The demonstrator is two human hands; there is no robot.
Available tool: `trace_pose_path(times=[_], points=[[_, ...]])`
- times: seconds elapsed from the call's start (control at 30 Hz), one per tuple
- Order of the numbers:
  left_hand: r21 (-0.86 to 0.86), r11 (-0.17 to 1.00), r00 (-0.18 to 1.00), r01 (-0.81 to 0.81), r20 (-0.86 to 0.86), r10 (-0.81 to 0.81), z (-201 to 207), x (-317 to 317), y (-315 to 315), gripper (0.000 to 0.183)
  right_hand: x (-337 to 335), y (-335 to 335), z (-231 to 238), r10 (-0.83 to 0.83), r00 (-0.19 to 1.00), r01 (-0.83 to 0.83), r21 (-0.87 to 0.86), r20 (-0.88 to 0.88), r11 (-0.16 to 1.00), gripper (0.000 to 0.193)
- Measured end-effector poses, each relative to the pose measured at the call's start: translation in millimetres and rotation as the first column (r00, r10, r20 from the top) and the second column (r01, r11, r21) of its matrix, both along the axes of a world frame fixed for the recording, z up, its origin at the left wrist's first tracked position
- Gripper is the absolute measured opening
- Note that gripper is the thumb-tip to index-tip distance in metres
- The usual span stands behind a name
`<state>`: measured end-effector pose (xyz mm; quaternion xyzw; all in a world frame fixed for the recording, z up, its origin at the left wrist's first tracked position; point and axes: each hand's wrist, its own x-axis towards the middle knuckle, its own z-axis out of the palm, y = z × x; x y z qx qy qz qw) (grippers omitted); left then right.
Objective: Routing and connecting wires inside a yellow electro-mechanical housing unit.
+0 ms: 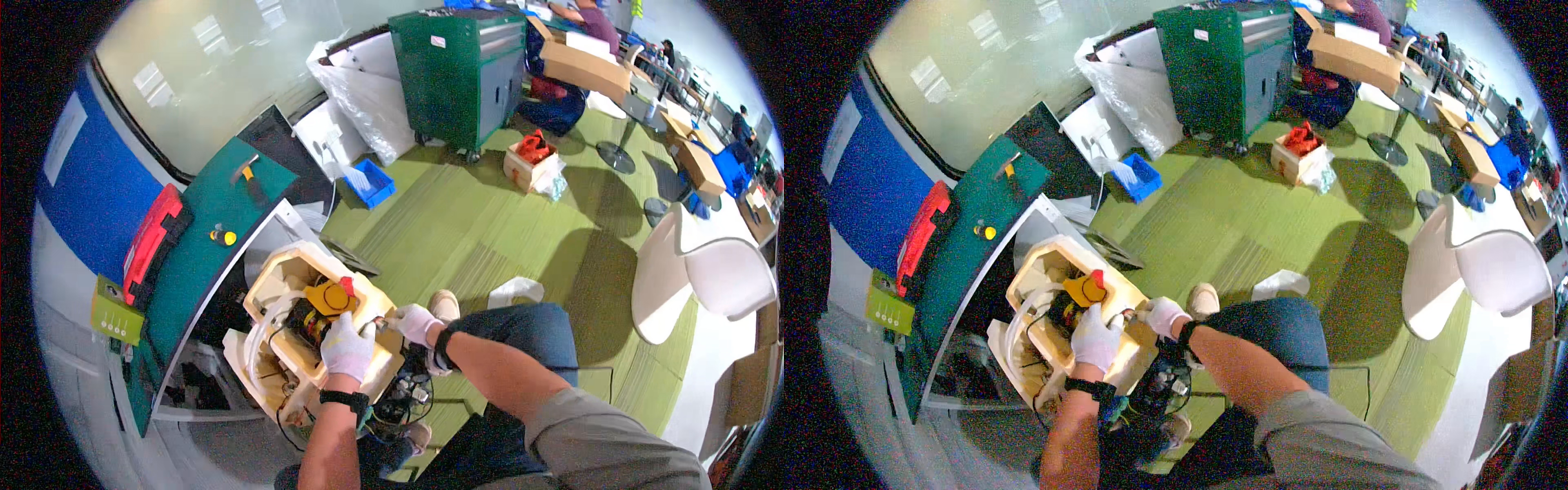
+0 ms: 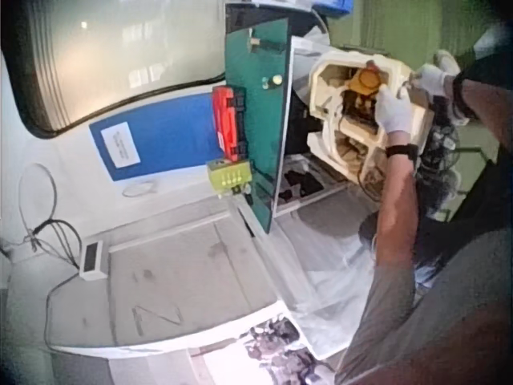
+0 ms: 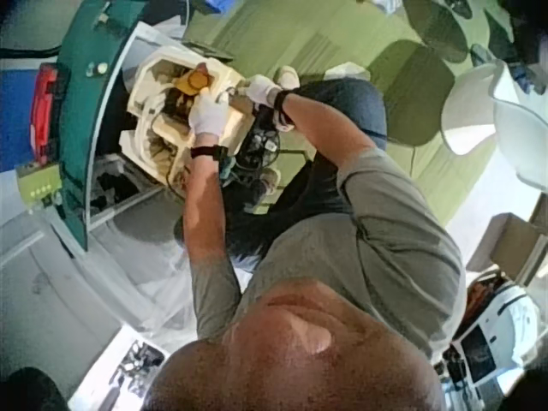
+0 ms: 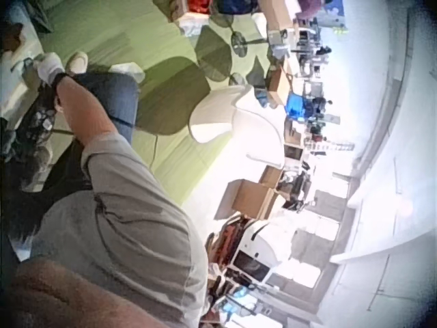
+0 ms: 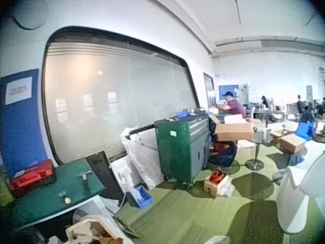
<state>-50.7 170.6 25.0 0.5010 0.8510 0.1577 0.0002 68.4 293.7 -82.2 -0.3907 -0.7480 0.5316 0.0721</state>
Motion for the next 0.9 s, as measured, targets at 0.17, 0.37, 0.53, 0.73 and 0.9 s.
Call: trace_pose_path(times=[0.17, 0.37, 0.53, 0.73, 0.9], points=[[-0.107, 0.994, 0.999, -0.034, -0.038, 0.03, 8, -1, -9, 0.047, -4, -14, -1, 0.007, 0.993, -0.013, -0.053, -0.114, 0.999, 0.04], [-0.08, 0.997, 0.994, 0.005, -0.108, -0.014, 7, 3, -13, 0.058, 2, -11, 3, 0.019, 0.997, -0.021, -0.019, -0.078, 1.0, 0.034], [-0.092, 0.996, 0.989, -0.003, -0.145, -0.011, 5, 11, -29, 0.072, 7, -22, 13, 0.027, 0.999, -0.025, 0.059, -0.039, 0.998, 0.035], [-0.077, 0.995, 0.982, 0.068, -0.171, -0.08, 9, 14, -52, 0.082, 5, -40, 3, 0.056, 0.993, -0.1, 0.511, 0.1, 0.854, 0.027], [-0.093, 0.988, 0.983, 0.124, -0.121, -0.135, 12, 1, -75, 0.081, 11, -37, 2, 0.093, 0.96, -0.271, 0.796, 0.263, 0.541, 0.018]])
